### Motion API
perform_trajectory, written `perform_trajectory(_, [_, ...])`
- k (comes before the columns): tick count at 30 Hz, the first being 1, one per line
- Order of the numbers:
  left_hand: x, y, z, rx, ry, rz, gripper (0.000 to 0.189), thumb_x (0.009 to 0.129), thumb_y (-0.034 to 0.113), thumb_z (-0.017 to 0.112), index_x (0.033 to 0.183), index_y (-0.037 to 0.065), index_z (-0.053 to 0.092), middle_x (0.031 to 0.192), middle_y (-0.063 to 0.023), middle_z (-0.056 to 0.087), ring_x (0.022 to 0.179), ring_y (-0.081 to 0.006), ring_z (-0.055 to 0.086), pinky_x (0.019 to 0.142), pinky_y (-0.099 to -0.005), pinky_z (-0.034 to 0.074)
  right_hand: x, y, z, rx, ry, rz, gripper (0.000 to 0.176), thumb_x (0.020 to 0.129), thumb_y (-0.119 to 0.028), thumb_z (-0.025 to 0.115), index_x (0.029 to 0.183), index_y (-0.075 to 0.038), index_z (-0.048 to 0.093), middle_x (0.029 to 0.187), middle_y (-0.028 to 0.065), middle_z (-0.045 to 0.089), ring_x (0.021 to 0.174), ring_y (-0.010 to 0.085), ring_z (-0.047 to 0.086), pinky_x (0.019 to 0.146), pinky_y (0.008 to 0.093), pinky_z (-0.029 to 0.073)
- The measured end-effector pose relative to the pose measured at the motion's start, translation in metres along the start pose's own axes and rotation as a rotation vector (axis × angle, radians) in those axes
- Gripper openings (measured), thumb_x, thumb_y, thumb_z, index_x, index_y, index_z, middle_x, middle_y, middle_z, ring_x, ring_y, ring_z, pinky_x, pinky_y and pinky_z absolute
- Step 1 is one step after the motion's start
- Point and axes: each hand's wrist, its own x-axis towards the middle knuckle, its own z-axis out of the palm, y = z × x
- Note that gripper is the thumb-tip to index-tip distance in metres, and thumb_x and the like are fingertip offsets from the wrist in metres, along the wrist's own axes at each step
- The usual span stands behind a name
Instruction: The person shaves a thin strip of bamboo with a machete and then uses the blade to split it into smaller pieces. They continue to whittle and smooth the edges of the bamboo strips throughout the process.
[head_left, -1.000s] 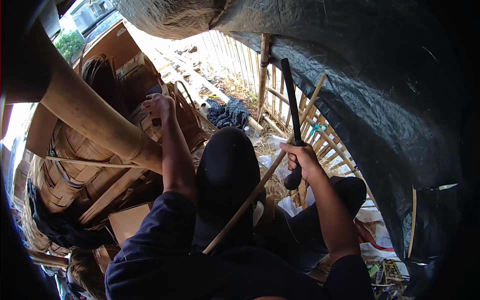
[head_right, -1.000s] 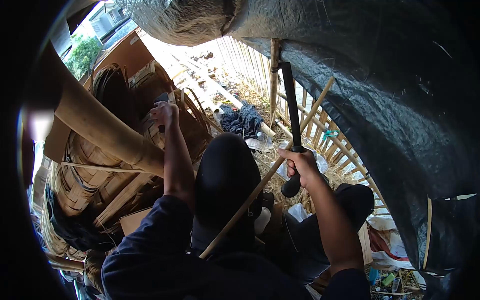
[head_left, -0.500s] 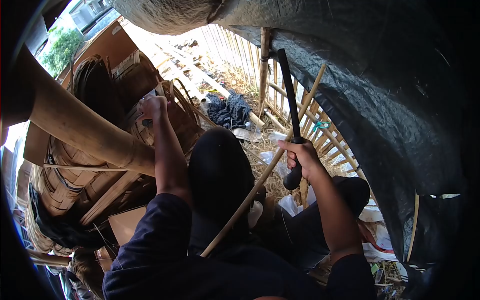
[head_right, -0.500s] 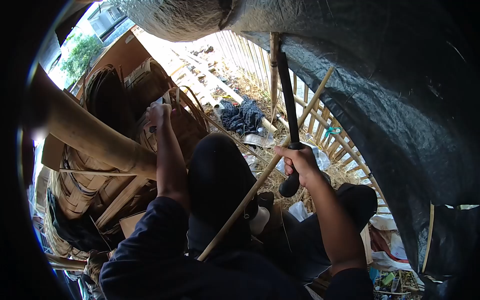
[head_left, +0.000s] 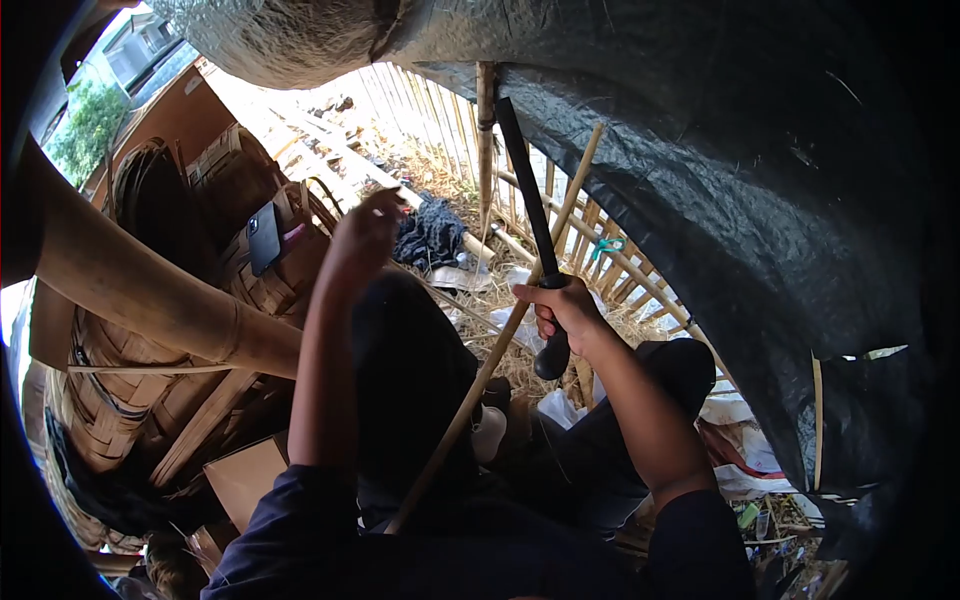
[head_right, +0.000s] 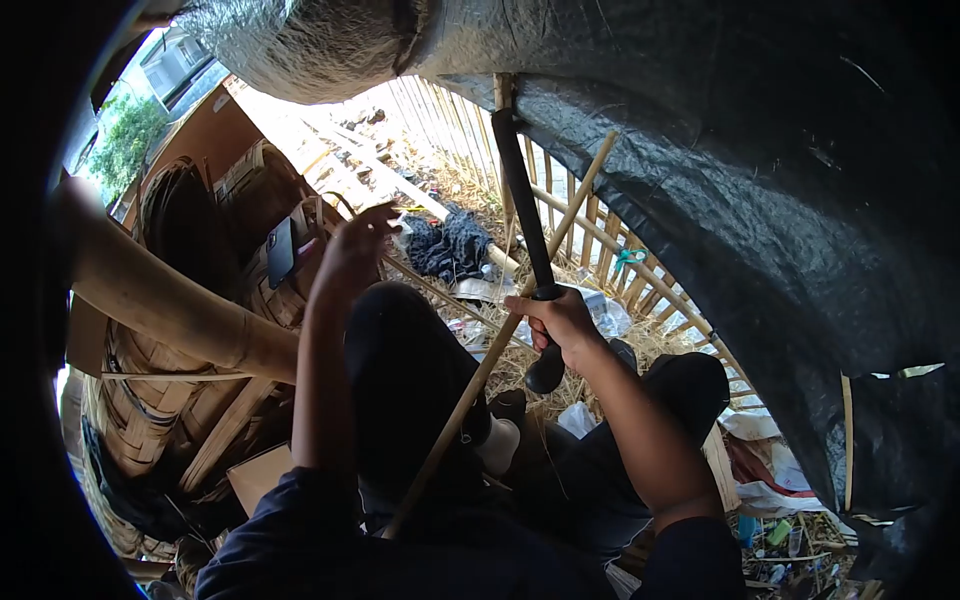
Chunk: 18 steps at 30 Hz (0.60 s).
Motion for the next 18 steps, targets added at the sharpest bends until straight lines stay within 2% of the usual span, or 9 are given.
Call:
perform_trajectory(2, [-0.046,0.003,0.042,-0.117,-0.323,-0.052,0.047,0.101,0.038,0.044,0.131,0.002,0.048,0.110,-0.0112,0.064,0.096,-0.0162,0.059,0.076,-0.0270,0.048,0.001,0.002,0.001,-0.003,-0.011,-0.016,0.027,0.076,-0.020,0.079,0.070,-0.005,0.056,0.050,-0.0024,0.045,0.036,0.0079,0.040,0.037,0.0247,0.033])
perform_trajectory(3, [-0.062,-0.004,0.063,-0.031,-0.427,-0.025,0.048,0.101,0.039,0.041,0.129,0.001,0.048,0.110,-0.0105,0.063,0.099,-0.0154,0.060,0.077,-0.0293,0.049,0.002,0.002,0.002,-0.005,-0.028,-0.027,0.027,0.076,-0.020,0.078,0.071,-0.005,0.057,0.050,-0.0027,0.045,0.036,0.0076,0.040,0.037,0.0242,0.032])
perform_trajectory(5, [-0.089,0.006,0.079,-0.204,-0.740,-0.188,0.043,0.102,0.038,0.039,0.123,0.002,0.049,0.099,-0.0094,0.064,0.093,-0.0159,0.063,0.076,-0.0311,0.052,0.002,0.003,0.005,-0.035,-0.019,-0.049,0.027,0.077,-0.021,0.078,0.071,-0.005,0.057,0.050,-0.0030,0.045,0.036,0.0073,0.040,0.037,0.0238,0.032])
perform_trajectory(8, [-0.117,0.012,0.092,-0.374,-0.729,-0.359,0.037,0.103,0.033,0.038,0.116,0.001,0.052,0.081,-0.0058,0.059,0.052,-0.0110,0.059,0.047,-0.0224,0.048,0.000,0.002,0.008,-0.133,0.024,-0.077,0.030,0.079,-0.027,0.078,0.072,-0.005,0.058,0.050,-0.0037,0.045,0.036,0.0066,0.040,0.036,0.0233,0.031])
perform_trajectory(12, [-0.104,0.008,0.060,-0.586,-0.678,-0.417,0.027,0.102,0.023,0.041,0.110,0.001,0.053,0.073,-0.0041,0.055,0.042,-0.0097,0.050,0.037,-0.0212,0.041,0.003,-0.001,0.007,-0.098,0.010,-0.122,0.041,0.079,-0.036,0.078,0.065,-0.007,0.052,0.048,-0.0041,0.043,0.035,0.0066,0.038,0.036,0.0245,0.031])
perform_trajectory(14, [-0.099,0.005,0.044,-0.710,-0.594,-0.400,0.026,0.101,0.025,0.043,0.103,0.001,0.053,0.072,-0.0031,0.054,0.044,-0.0113,0.052,0.037,-0.0207,0.040,0.011,-0.006,0.001,-0.104,0.051,-0.206,0.043,0.080,-0.034,0.077,0.061,-0.010,0.047,0.047,-0.0039,0.042,0.034,0.0070,0.039,0.035,0.0247,0.031])
perform_trajectory(15, [-0.097,0.006,0.040,-0.711,-0.595,-0.395,0.026,0.101,0.025,0.043,0.103,0.001,0.053,0.072,-0.0031,0.054,0.044,-0.0113,0.052,0.037,-0.0207,0.040,0.013,-0.011,-0.001,-0.133,0.099,-0.219,0.036,0.083,-0.029,0.074,0.068,-0.009,0.049,0.049,-0.0030,0.042,0.034,0.0077,0.038,0.035,0.0244,0.030])
perform_trajectory(17, [-0.093,0.006,0.034,-0.714,-0.386,-0.430,0.029,0.101,0.030,0.043,0.095,0.004,0.052,0.068,-0.0019,0.052,0.044,-0.0112,0.050,0.036,-0.0200,0.037,0.021,-0.016,-0.010,-0.132,0.172,-0.293,0.040,0.086,-0.036,0.069,0.068,-0.008,0.048,0.049,-0.0013,0.042,0.032,0.0095,0.038,0.035,0.0256,0.032])
perform_trajectory(18, [-0.091,-0.001,0.034,-0.715,-0.391,-0.427,0.029,0.101,0.030,0.043,0.095,0.004,0.052,0.068,-0.0019,0.052,0.044,-0.0112,0.050,0.036,-0.0200,0.037,0.024,-0.019,-0.013,-0.059,0.185,-0.320,0.042,0.087,-0.040,0.067,0.068,-0.007,0.048,0.048,-0.0007,0.042,0.032,0.0101,0.038,0.034,0.0259,0.032])
